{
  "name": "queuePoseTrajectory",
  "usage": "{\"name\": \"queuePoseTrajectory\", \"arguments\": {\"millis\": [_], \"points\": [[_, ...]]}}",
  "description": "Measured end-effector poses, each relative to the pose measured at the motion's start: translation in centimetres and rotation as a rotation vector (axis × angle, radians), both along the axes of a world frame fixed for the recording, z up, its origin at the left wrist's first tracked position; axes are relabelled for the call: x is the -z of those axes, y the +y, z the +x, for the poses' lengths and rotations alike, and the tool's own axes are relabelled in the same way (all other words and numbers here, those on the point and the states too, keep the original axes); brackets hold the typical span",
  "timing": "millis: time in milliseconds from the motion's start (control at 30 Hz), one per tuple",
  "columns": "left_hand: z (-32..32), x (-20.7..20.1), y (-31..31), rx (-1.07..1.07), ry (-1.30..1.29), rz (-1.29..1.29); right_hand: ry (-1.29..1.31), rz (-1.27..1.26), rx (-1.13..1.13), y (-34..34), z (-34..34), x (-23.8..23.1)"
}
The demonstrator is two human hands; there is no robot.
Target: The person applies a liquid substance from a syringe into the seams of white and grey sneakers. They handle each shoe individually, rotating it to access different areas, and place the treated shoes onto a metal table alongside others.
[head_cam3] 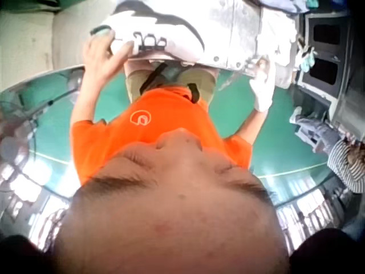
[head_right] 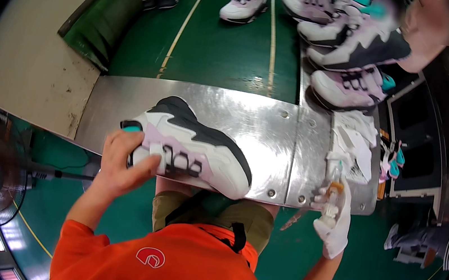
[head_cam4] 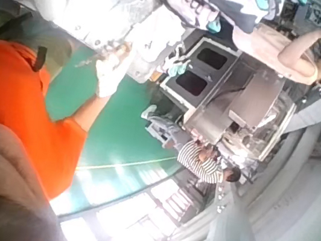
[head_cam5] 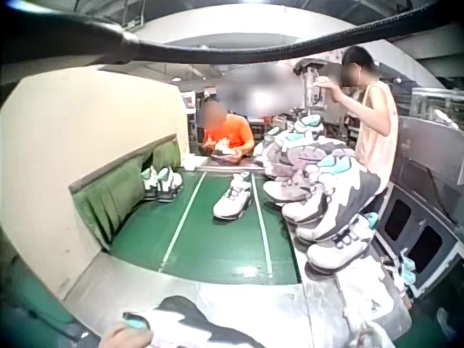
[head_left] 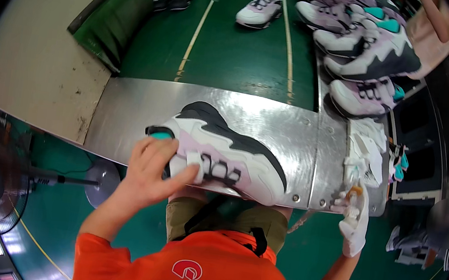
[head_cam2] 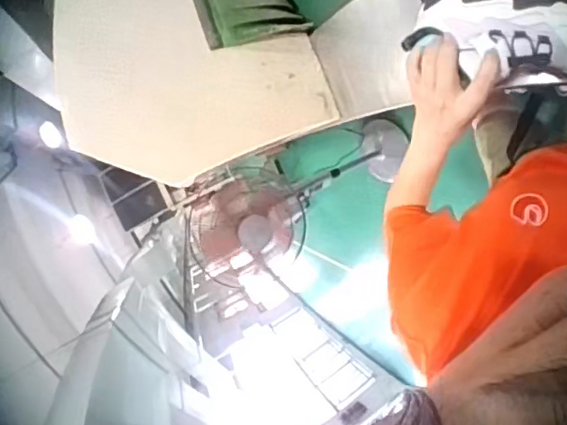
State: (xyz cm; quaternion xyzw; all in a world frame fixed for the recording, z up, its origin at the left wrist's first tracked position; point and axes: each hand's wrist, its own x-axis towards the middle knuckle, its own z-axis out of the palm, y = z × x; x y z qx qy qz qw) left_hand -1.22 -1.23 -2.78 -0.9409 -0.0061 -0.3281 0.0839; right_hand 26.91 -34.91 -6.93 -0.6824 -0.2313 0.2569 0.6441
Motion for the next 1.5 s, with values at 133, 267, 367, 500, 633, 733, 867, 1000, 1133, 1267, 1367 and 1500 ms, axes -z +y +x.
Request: {"name": "queuePoseTrajectory", "arguments": {"millis": [133,267,367,500,633,733,867,1000,1133,1267,1367,1500], "points": [[-1.7,1.4,-0.9,0.019,0.013,-0.233,0.238,-0.018,0.112,1.4,-0.2,-2.6],[-1.3,1.4,-1.1,-0.047,0.009,-0.164,0.067,-0.242,-0.063,1.1,1.1,-1.7],[0.0,0.9,-0.8,0.021,0.030,-0.307,0.107,-0.225,0.024,1.4,0.9,-3.5],[0.5,1.1,-1.0,0.051,0.016,-0.389,0.083,-0.452,-0.143,3.8,0.5,-6.6],[0.8,1.4,-1.7,0.023,0.007,-0.318,0.220,0.219,-0.416,5.6,-1.3,-7.7],[0.9,1.8,-2.0,0.013,-0.007,-0.303,0.324,0.476,-0.500,6.1,-1.6,-7.1],[1.0,1.6,-2.1,-0.003,0.006,-0.295,0.370,0.573,-0.490,6.7,-1.4,-5.9],[1.2,1.5,-2.0,-0.002,0.006,-0.290,0.394,0.621,-0.489,7.3,-1.1,-4.8],[1.2,1.4,-2.0,0.002,0.010,-0.327,0.416,0.647,-0.501,7.9,-0.9,-4.0],[1.2,1.2,-2.0,-0.006,0.019,-0.335,0.431,0.675,-0.493,7.9,-0.7,-3.3],[1.1,1.1,-1.9,-0.005,0.030,-0.329,0.432,0.729,-0.479,7.5,-0.7,-2.8],[1.4,1.0,-1.9,0.003,0.035,-0.324,0.391,0.981,-0.353,5.3,0.1,-2.2]]}}
